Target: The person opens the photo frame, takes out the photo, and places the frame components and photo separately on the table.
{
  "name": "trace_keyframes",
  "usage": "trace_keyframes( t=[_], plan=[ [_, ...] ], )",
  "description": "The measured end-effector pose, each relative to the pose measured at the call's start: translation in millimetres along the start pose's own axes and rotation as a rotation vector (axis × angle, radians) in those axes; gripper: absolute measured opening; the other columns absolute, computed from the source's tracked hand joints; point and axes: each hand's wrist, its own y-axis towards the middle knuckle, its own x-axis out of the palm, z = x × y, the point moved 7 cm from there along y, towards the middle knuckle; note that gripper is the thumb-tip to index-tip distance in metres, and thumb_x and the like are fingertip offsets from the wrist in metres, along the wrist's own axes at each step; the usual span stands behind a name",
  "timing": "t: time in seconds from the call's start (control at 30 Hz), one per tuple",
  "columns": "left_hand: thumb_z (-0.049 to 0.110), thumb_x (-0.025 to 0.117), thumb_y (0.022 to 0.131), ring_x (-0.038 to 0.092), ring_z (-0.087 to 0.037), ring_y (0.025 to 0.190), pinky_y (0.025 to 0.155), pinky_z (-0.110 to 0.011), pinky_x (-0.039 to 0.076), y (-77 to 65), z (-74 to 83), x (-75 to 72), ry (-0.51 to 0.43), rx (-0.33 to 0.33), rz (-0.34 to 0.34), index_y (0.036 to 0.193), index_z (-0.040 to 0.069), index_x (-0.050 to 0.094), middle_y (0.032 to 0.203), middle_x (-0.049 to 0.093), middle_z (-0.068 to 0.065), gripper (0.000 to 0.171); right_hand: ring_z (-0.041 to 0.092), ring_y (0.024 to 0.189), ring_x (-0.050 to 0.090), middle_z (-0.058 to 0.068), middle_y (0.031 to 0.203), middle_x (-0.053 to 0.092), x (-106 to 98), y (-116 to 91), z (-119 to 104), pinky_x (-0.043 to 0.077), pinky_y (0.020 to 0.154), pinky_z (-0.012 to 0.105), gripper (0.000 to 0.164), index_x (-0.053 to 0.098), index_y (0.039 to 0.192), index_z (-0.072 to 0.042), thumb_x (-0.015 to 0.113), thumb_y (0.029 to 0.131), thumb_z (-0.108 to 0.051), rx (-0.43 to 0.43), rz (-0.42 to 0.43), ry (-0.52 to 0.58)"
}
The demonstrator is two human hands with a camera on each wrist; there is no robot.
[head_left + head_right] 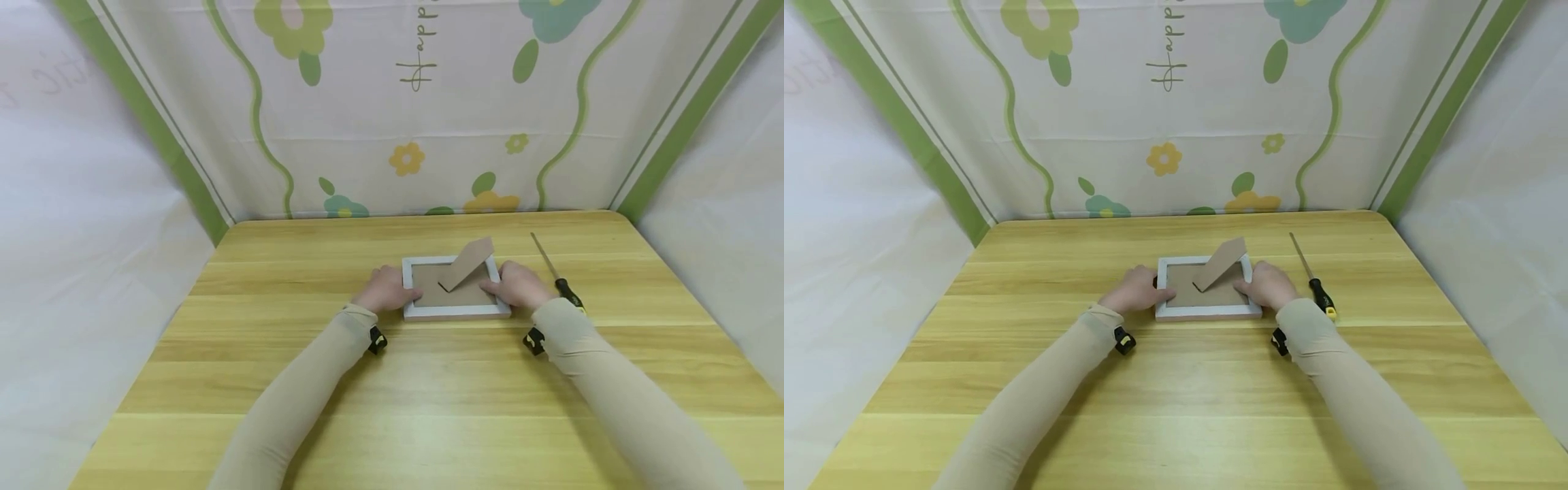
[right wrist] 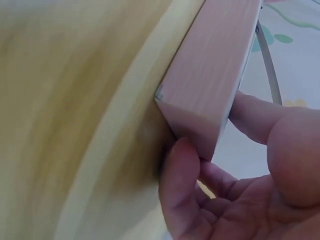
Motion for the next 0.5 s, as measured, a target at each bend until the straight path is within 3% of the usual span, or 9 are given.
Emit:
trace_keyframes(
  t=[0.1, 0.17, 0.3, 0.4, 0.5],
  plan=[
    [0.032, 0.07, 0.094, 0.054, -0.017, 0.07, 0.065, -0.03, 0.048, -1.9, -3.0, -0.8, -0.12, -0.049, 0.03, 0.087, 0.004, 0.064, 0.08, 0.061, -0.005, 0.03, 0.022, 0.065, 0.057, 0.015, 0.082, 0.058, 0, -1, 0, 0.048, 0.055, 0.031, 0.042, 0.053, 0.099, 0.005, 0.06, 0.098, -0.036, -0.008, 0.009, 0.029],
    [0.027, 0.07, 0.094, 0.059, -0.018, 0.08, 0.072, -0.031, 0.051, -3.0, -4.1, -2.6, -0.221, -0.062, 0.053, 0.105, 0.001, 0.063, 0.093, 0.064, -0.008, 0.029, 0.025, 0.076, 0.058, 0.019, 0.093, 0.059, -1, -1, 1, 0.05, 0.062, 0.033, 0.046, 0.051, 0.107, 0.008, 0.062, 0.097, -0.036, -0.013, 0.03, 0.068],
    [0.017, 0.071, 0.093, 0.062, -0.026, 0.104, 0.087, -0.038, 0.054, -3.7, -9.0, -6.0, -0.432, -0.065, 0.095, 0.141, 0.0, 0.045, 0.12, 0.063, -0.016, 0.058, 0.031, 0.096, 0.059, 0.025, 0.113, 0.057, -2, -2, 4, 0.051, 0.075, 0.036, 0.065, 0.038, 0.129, 0.011, 0.066, 0.095, -0.037, -0.028, 0.061, 0.192],
    [0.017, 0.074, 0.09, 0.062, -0.027, 0.107, 0.088, -0.04, 0.054, -3.8, -13.9, -7.1, -0.51, -0.058, 0.091, 0.149, 0.002, 0.036, 0.122, 0.061, -0.016, 0.071, 0.029, 0.094, 0.061, 0.023, 0.112, 0.06, -2, -6, 5, 0.053, 0.074, 0.034, 0.066, 0.038, 0.135, 0.009, 0.068, 0.094, -0.034, -0.07, 0.07, 0.27],
    [0.02, 0.078, 0.088, 0.061, -0.025, 0.104, 0.087, -0.039, 0.053, -5.4, -16.4, -9.7, -0.53, -0.043, 0.072, 0.145, 0.003, 0.042, 0.117, 0.06, -0.011, 0.069, 0.025, 0.09, 0.064, 0.019, 0.106, 0.065, -5, -11, 3, 0.056, 0.071, 0.034, 0.056, 0.049, 0.13, 0.007, 0.071, 0.093, -0.03, -0.13, 0.062, 0.329]
  ],
)
